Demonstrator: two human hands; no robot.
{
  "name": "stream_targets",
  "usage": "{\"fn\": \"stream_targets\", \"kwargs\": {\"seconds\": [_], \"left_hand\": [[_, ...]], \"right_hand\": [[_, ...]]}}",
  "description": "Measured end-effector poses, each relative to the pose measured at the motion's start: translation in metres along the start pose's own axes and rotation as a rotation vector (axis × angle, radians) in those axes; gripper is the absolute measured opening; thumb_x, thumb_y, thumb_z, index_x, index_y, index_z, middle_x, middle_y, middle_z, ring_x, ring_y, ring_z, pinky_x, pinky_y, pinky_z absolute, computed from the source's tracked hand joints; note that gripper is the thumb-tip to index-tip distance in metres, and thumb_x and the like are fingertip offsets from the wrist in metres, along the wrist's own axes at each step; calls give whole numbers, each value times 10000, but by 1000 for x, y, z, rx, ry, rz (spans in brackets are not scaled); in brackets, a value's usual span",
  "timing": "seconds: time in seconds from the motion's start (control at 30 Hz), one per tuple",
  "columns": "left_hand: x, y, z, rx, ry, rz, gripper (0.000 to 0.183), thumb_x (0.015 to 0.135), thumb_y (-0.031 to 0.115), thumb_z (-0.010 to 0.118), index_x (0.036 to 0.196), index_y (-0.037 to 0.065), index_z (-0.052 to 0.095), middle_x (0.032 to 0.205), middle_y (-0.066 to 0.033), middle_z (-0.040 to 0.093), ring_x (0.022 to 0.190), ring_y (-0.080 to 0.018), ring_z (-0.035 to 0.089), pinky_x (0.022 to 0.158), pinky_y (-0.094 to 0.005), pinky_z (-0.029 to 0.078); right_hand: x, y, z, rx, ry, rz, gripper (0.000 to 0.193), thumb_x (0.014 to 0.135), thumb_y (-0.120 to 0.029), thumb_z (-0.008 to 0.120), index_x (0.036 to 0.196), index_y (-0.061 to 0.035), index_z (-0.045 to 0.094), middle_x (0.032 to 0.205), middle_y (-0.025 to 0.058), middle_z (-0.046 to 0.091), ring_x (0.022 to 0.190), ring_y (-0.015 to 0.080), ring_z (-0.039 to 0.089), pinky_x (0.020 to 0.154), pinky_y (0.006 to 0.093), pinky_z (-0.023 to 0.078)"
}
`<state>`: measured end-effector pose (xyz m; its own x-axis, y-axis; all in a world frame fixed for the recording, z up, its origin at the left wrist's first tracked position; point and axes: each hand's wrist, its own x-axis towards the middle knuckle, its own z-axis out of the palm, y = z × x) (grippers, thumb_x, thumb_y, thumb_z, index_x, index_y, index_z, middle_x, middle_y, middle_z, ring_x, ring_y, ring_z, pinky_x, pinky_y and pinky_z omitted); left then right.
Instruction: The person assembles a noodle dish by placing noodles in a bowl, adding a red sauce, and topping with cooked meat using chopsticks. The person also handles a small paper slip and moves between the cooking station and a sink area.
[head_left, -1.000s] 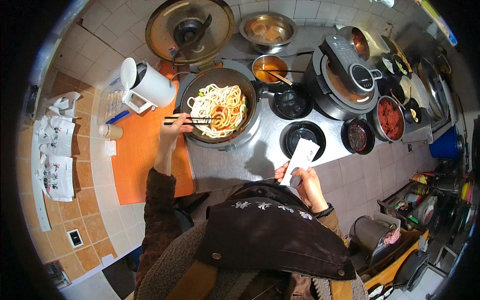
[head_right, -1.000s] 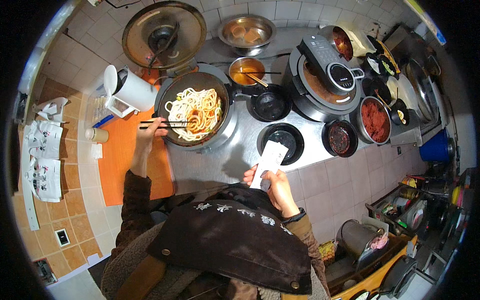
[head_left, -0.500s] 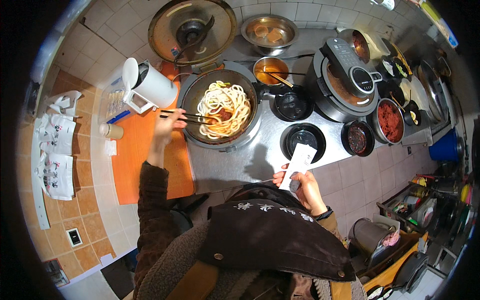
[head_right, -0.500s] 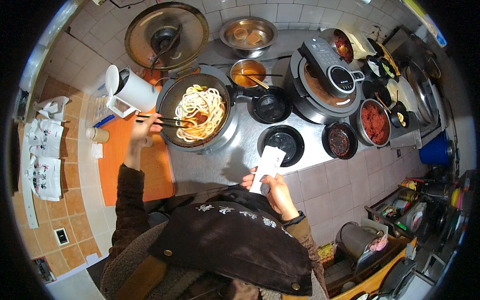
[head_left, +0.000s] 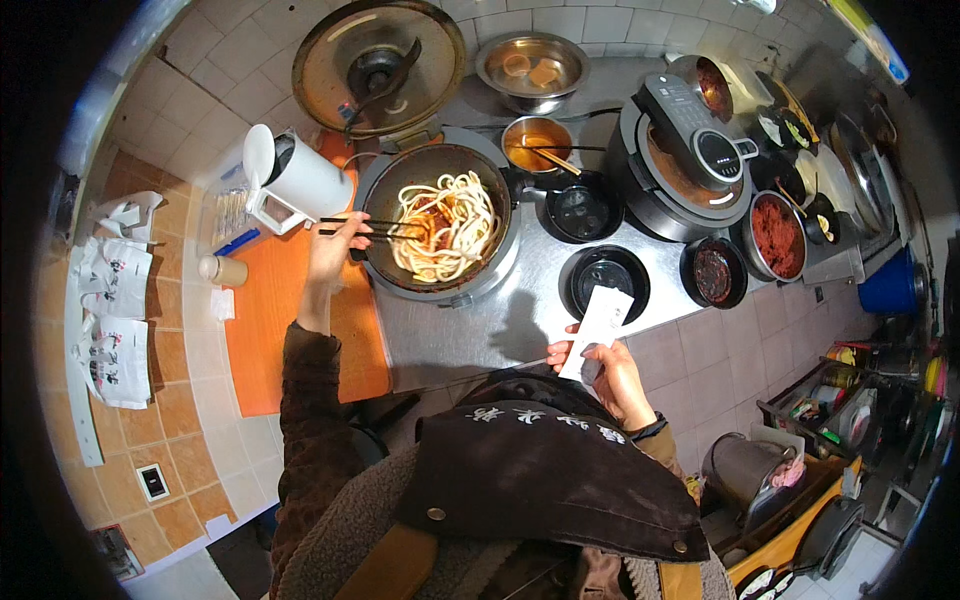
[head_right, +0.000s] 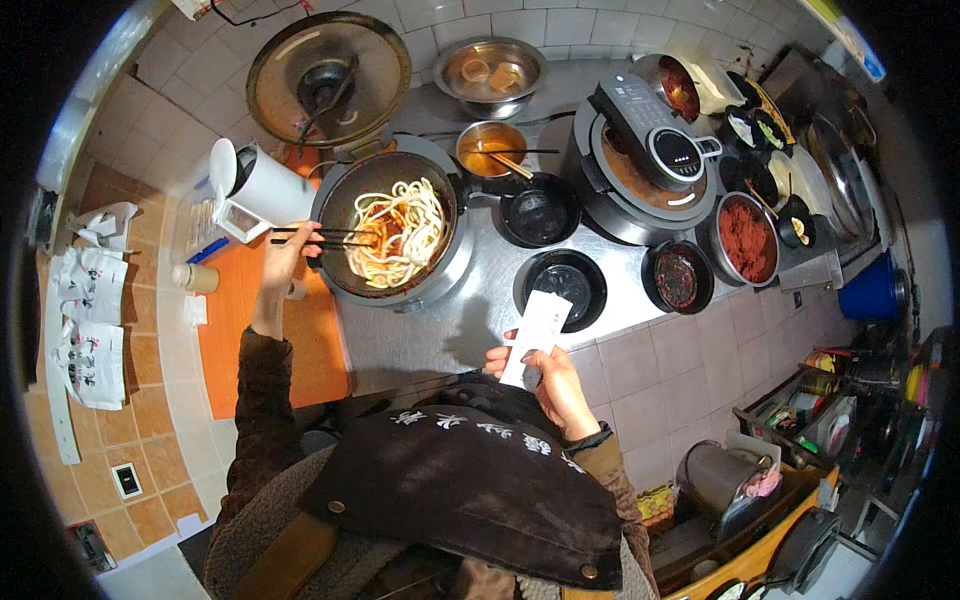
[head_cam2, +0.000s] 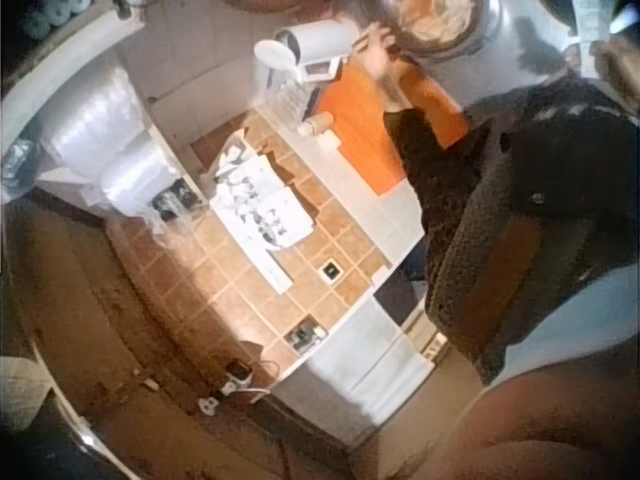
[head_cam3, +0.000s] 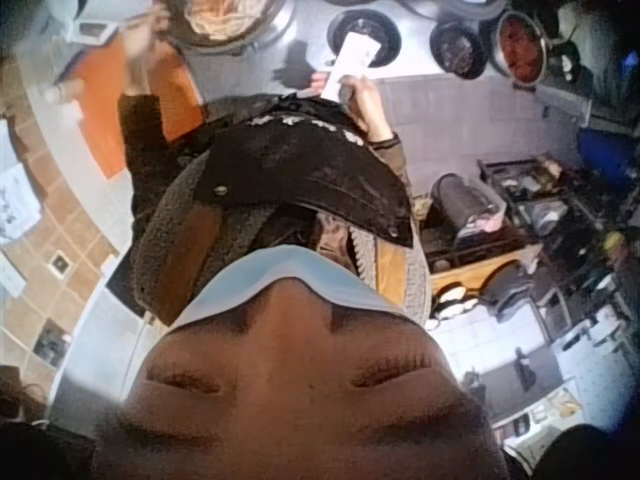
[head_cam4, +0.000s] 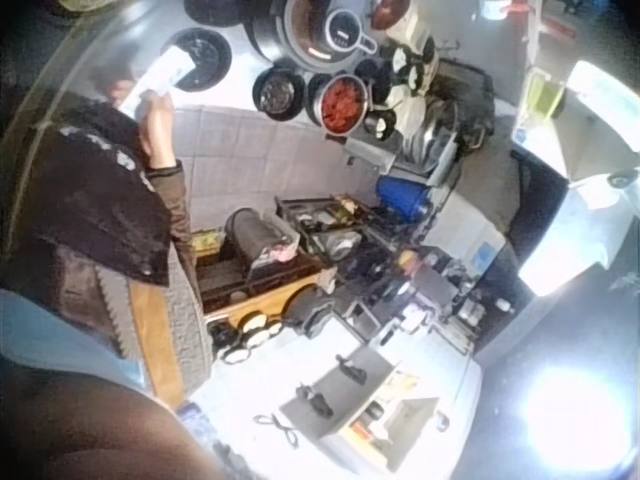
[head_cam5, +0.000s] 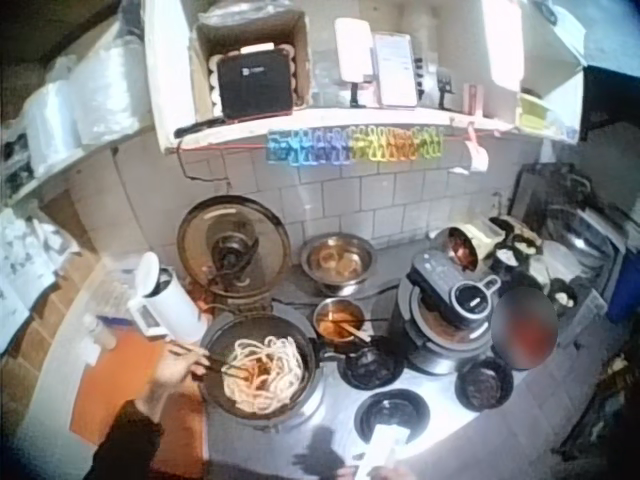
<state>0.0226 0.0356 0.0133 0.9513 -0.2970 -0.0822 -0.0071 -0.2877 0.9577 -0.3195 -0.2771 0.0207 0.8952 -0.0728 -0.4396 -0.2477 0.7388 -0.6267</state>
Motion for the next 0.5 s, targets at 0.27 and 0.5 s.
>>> {"fn": "stream_targets", "kwargs": {"seconds": [0.27, 0.5], "left_hand": [[-7, -15, 33, -223, 80, -31, 287, 969, 206, 561, 1086, -43, 646, 891, -99, 664, 642, -147, 632, 609, -251, 528], [-24, -11, 31, -154, -107, -105, 285, 969, 189, 546, 983, -77, 648, 862, -151, 694, 668, -181, 680, 602, -267, 566]], "right_hand": [[7, -8, 6, 93, -53, 26, 509, 807, 27, 402, 1313, 75, 371, 1175, 294, 574, 1040, 350, 625, 916, 431, 524], [8, -19, 6, 165, -179, 2, 616, 806, 104, 419, 1406, 32, 299, 1273, 276, 526, 1163, 336, 566, 978, 427, 501]]}}
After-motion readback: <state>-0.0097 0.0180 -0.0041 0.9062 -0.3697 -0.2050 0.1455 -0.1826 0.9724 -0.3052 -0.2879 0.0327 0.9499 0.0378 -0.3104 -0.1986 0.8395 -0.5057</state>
